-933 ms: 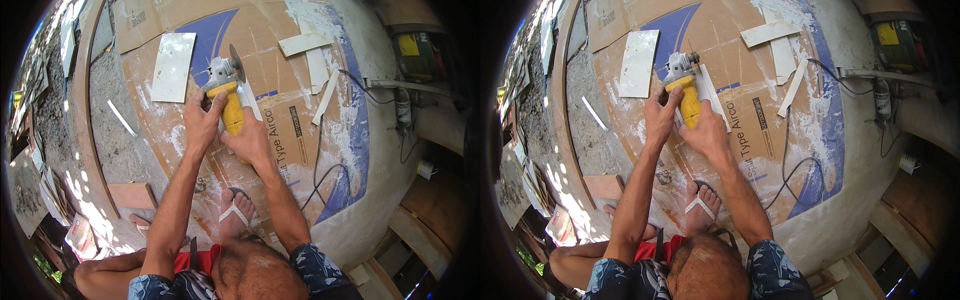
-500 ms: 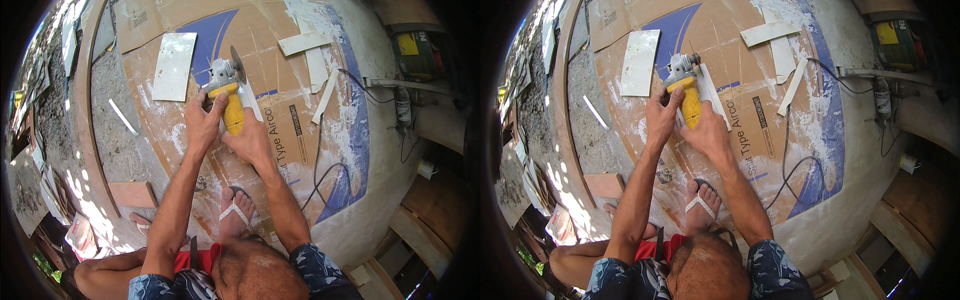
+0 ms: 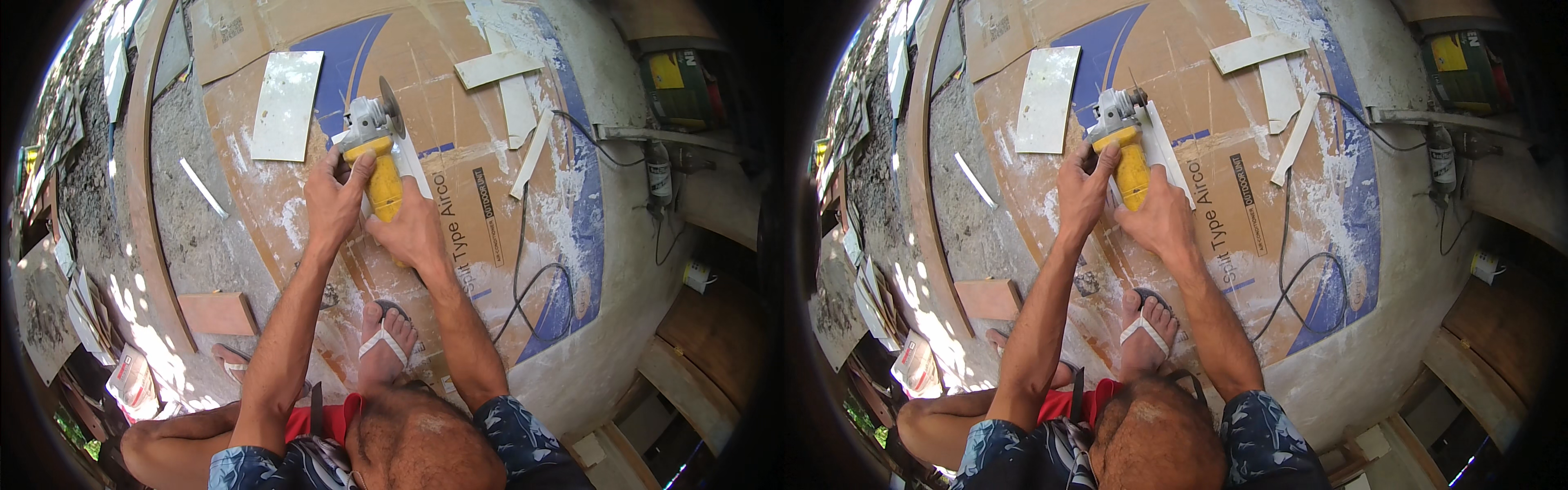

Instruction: The person uses a handheld angle grinder to cut a white ceramic tile placed on a cardboard sheet. They make several cuts, separating the tile into smaller pieces, and occasionally reposition the tile or the cut pieces.

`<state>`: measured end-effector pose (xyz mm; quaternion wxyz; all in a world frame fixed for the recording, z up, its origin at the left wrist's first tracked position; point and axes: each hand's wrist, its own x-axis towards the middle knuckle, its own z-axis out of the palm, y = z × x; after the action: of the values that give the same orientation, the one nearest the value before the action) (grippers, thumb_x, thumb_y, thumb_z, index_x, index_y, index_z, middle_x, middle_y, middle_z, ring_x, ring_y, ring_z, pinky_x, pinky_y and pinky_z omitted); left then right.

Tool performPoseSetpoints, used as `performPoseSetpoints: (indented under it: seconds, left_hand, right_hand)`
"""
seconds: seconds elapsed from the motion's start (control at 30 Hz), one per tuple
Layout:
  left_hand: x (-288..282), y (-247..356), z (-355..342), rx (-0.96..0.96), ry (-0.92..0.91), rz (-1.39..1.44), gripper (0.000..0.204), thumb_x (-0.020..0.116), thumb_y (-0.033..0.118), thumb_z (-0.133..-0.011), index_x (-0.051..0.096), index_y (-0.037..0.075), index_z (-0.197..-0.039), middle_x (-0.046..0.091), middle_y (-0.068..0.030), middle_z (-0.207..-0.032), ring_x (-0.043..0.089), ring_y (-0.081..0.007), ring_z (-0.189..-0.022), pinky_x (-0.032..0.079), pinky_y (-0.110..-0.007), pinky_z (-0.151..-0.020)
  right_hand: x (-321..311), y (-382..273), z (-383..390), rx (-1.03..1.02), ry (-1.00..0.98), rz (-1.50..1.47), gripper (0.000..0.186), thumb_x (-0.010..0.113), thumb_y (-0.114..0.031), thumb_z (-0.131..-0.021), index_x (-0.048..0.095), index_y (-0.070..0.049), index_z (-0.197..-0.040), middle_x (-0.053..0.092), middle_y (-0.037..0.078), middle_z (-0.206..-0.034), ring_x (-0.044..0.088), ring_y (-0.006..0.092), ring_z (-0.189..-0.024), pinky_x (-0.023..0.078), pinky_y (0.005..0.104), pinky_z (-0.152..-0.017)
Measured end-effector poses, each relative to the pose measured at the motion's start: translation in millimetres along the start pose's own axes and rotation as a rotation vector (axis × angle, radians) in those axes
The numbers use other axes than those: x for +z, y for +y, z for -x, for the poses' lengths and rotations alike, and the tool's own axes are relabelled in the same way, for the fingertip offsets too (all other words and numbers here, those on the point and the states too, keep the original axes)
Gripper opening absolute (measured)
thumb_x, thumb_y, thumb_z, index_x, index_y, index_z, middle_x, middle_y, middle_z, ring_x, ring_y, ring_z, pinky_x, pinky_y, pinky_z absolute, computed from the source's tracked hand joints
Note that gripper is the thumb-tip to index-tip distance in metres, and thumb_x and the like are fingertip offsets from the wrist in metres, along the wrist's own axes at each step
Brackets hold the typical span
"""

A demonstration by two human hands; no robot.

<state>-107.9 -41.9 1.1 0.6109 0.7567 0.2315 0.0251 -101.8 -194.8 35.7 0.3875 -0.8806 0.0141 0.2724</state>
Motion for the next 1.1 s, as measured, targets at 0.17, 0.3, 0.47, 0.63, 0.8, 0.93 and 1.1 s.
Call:
performPoseSetpoints:
  seconds: [0.17,0.3,0.47,0.63,0.8,0.93,1.1]
  left_hand:
    - [-1.6,6.6,3.4,-0.055,-0.025,-0.098,0.054,0.079,0.042,-0.106,0.073,-0.007,-0.129,0.079,-0.0096,-0.107,0.071,-0.0139,-0.096,0.057,-0.031,-0.086]
    - [-2.6,8.0,5.1,-0.056,-0.042,-0.091,0.051,0.077,0.038,-0.107,0.073,-0.006,-0.132,0.079,-0.0096,-0.109,0.071,-0.0138,-0.097,0.057,-0.031,-0.088]
    - [3.7,-6.9,5.8,0.043,0.026,0.019,0.054,0.081,0.042,-0.103,0.075,-0.007,-0.124,0.075,-0.0107,-0.09,0.068,-0.0157,-0.081,0.057,-0.035,-0.076]
    - [3.5,0.1,10.5,0.031,0.015,-0.008,0.052,0.081,0.041,-0.103,0.074,-0.007,-0.123,0.075,-0.0104,-0.09,0.067,-0.0149,-0.08,0.056,-0.035,-0.074]
    - [3.1,3.6,14.9,0.038,0.021,-0.046,0.051,0.081,0.041,-0.103,0.075,-0.006,-0.12,0.074,-0.0102,-0.088,0.066,-0.0145,-0.079,0.055,-0.035,-0.072]
    - [3.1,-0.8,16.0,0.039,0.014,-0.058,0.05,0.081,0.041,-0.103,0.075,-0.006,-0.118,0.073,-0.0109,-0.088,0.066,-0.0148,-0.078,0.055,-0.035,-0.072]
    - [4.8,-2.5,19.4,0.054,0.026,-0.054,0.05,0.081,0.041,-0.103,0.074,-0.007,-0.118,0.073,-0.0114,-0.088,0.066,-0.0151,-0.078,0.055,-0.035,-0.072]
  right_hand:
    - [-0.6,0.9,2.5,0.01,0.024,0.019,0.059,0.084,-0.024,-0.077,0.059,0.008,-0.12,0.075,0.036,-0.101,0.076,0.0526,-0.098,0.061,0.0551,-0.086]
    - [-1.1,1.7,3.8,0.015,0.005,0.017,0.061,0.084,-0.024,-0.077,0.058,0.009,-0.122,0.075,0.037,-0.102,0.075,0.0539,-0.099,0.06,0.0567,-0.087]
    - [-2.6,0.1,7.1,0.004,-0.001,0.004,0.06,0.084,-0.024,-0.078,0.056,0.008,-0.121,0.074,0.038,-0.102,0.074,0.0561,-0.099,0.06,0.0594,-0.089]
    - [-2.3,4.9,8.5,0.006,-0.006,0.005,0.062,0.085,-0.024,-0.078,0.057,0.009,-0.123,0.074,0.038,-0.103,0.074,0.0559,-0.1,0.06,0.059,-0.089]
    - [-2.9,6.3,11.6,-0.005,-0.006,-0.003,0.063,0.085,-0.024,-0.078,0.057,0.009,-0.123,0.074,0.038,-0.103,0.074,0.0557,-0.1,0.06,0.0586,-0.089]
    - [-2.8,8.0,13.8,-0.002,-0.006,0.007,0.063,0.085,-0.025,-0.078,0.057,0.01,-0.123,0.074,0.038,-0.104,0.074,0.0555,-0.1,0.06,0.0582,-0.089]
    - [-3.5,8.8,17.0,0.003,-0.009,0.011,0.064,0.086,-0.025,-0.078,0.057,0.01,-0.123,0.075,0.038,-0.104,0.074,0.0553,-0.101,0.06,0.0582,-0.089]
